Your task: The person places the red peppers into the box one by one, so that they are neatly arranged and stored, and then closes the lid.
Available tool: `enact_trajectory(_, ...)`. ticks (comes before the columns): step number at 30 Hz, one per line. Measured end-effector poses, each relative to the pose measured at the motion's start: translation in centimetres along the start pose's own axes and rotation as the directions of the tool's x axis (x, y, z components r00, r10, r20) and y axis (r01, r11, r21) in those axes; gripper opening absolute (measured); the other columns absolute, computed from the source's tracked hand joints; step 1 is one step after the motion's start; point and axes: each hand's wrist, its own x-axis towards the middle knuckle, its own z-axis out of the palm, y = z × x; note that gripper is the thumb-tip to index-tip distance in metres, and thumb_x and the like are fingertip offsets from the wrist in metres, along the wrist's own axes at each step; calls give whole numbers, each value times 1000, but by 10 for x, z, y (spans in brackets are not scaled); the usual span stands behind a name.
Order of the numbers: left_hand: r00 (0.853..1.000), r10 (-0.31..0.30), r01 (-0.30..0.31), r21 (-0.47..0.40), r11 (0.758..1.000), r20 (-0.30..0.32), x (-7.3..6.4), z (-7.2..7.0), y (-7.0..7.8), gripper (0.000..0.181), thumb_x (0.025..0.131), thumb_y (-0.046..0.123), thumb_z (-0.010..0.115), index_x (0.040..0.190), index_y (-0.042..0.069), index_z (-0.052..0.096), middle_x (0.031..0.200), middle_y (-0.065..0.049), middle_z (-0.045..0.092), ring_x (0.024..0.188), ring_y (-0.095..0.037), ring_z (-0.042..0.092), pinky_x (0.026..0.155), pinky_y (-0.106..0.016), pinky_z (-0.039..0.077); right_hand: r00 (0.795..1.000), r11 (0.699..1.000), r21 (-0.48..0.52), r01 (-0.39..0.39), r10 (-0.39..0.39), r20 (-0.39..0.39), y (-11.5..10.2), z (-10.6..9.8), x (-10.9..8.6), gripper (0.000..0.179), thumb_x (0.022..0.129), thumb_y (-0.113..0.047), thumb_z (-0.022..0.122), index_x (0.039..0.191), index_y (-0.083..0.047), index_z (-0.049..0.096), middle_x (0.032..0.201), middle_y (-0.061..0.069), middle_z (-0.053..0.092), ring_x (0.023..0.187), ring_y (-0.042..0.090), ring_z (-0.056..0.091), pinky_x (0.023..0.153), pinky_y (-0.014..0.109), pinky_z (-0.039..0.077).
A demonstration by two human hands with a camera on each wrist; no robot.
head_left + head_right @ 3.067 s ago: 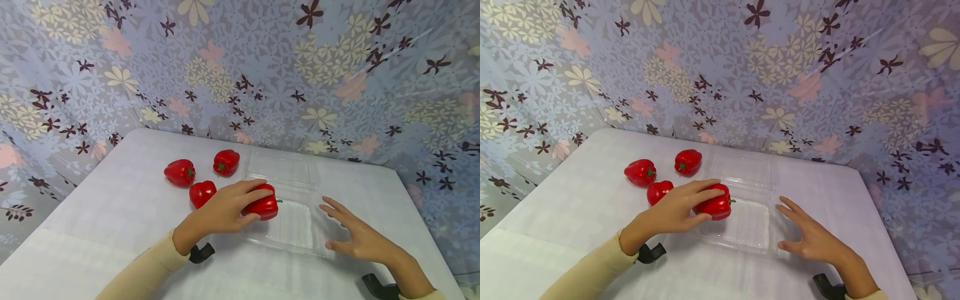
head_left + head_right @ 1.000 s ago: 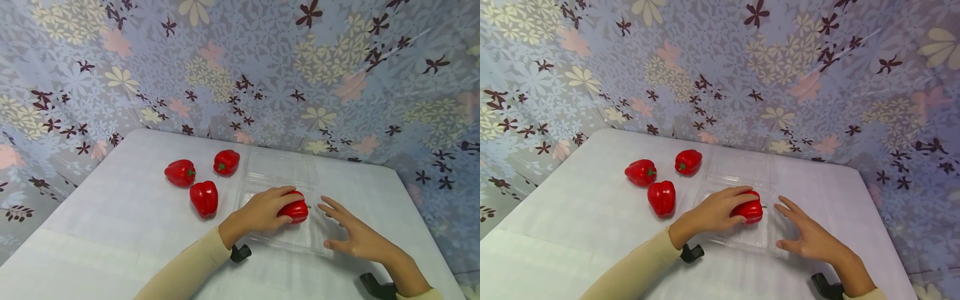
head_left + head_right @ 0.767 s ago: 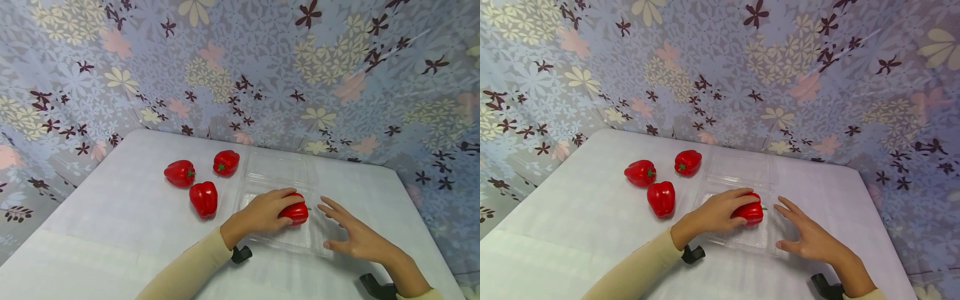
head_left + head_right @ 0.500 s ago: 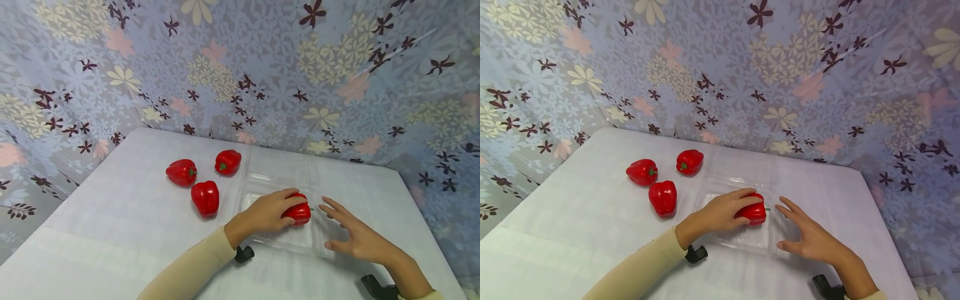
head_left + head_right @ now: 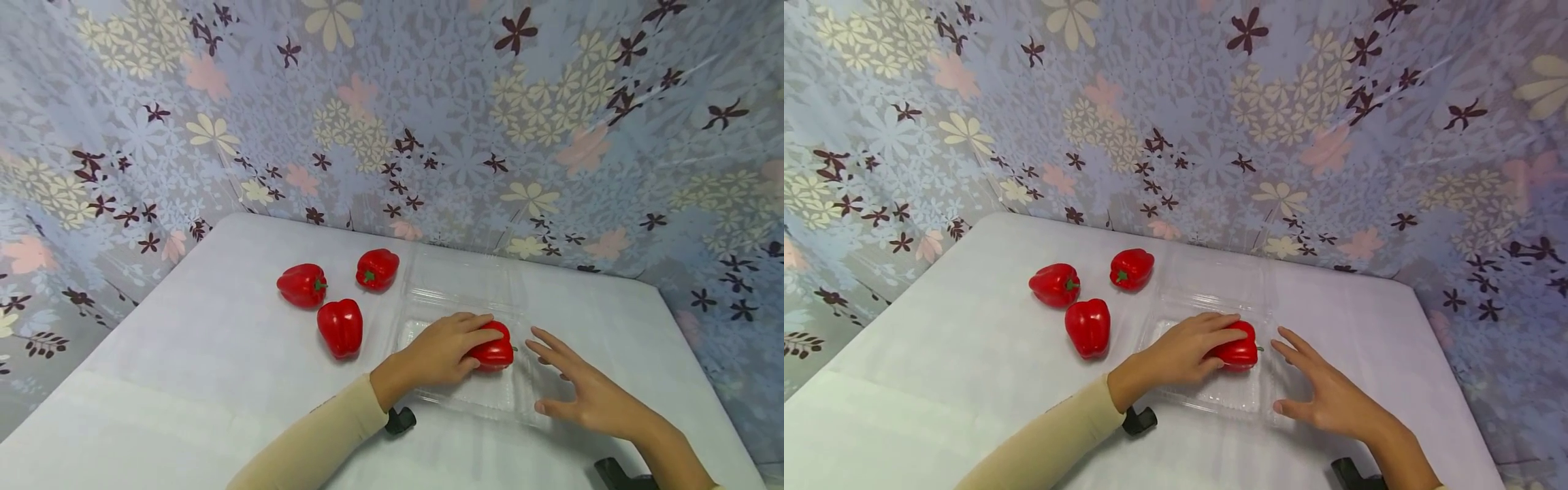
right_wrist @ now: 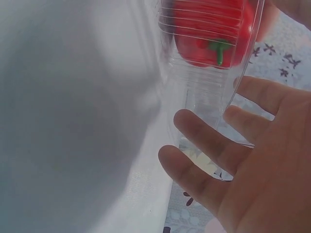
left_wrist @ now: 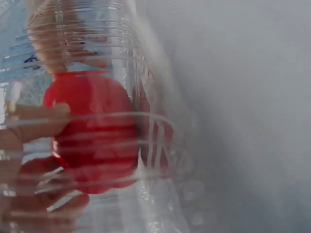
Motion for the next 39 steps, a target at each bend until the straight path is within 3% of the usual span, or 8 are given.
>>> enact_trajectory(6, 1000, -23, 22, -47, 999, -20, 2, 2, 0, 49, 95, 24, 65, 143, 27, 51, 154, 1, 43, 139, -15, 47, 110, -27, 46, 1000, 1000, -21, -11, 11, -11, 1, 1, -1, 85, 81, -29, 80, 152, -10, 37, 162, 18, 23, 121, 43, 58, 82, 72, 50)
enact_trajectory(15, 999, 18, -18, -3, 1000, -45, -1, 5, -2, 50, 94, 23, 65, 143, 25, 53, 154, 0, 46, 137, -17, 48, 111, -29, 46, 1000, 1000, 21, -20, 20, 5, 1, 4, -2, 85, 82, -29, 79, 153, -9, 36, 163, 19, 21, 121, 44, 57, 80, 71, 50)
enact_trajectory(20, 998, 26, -26, 7, 1000, -59, 1, 8, -1, 50, 95, 21, 64, 144, 26, 52, 154, 0, 46, 138, -17, 48, 111, -27, 46, 1000, 1000, -8, -5, 4, -12, 1, 4, -3, 86, 81, -27, 80, 153, -10, 36, 162, 18, 23, 120, 42, 59, 80, 70, 51)
enact_trajectory(30, 998, -39, 38, -20, 999, -40, 4, 5, 4, 52, 96, 23, 64, 146, 23, 49, 156, 3, 44, 141, -14, 46, 111, -26, 45, 1000, 1000, -9, -10, 10, -16, 0, 1, -2, 86, 81, -27, 80, 153, -12, 36, 162, 19, 23, 119, 42, 59, 80, 71, 51)
enact_trajectory(35, 998, -43, 41, -31, 999, -53, 2, 5, 5, 52, 96, 23, 63, 146, 22, 49, 156, 3, 44, 141, -15, 45, 112, -27, 45, 1000, 1000, -12, -18, 17, -9, -1, 0, -2, 86, 80, -28, 80, 153, -13, 36, 162, 18, 23, 120, 43, 59, 81, 72, 50)
enact_trajectory(39, 996, -74, 71, -53, 996, -55, -1, 1, 5, 52, 96, 24, 63, 146, 25, 49, 157, 4, 42, 142, -15, 45, 111, -29, 46, 1000, 999, -32, -16, 16, -13, -1, 1, -4, 85, 81, -31, 79, 153, -14, 37, 162, 18, 25, 130, 48, 49, 88, 77, 44)
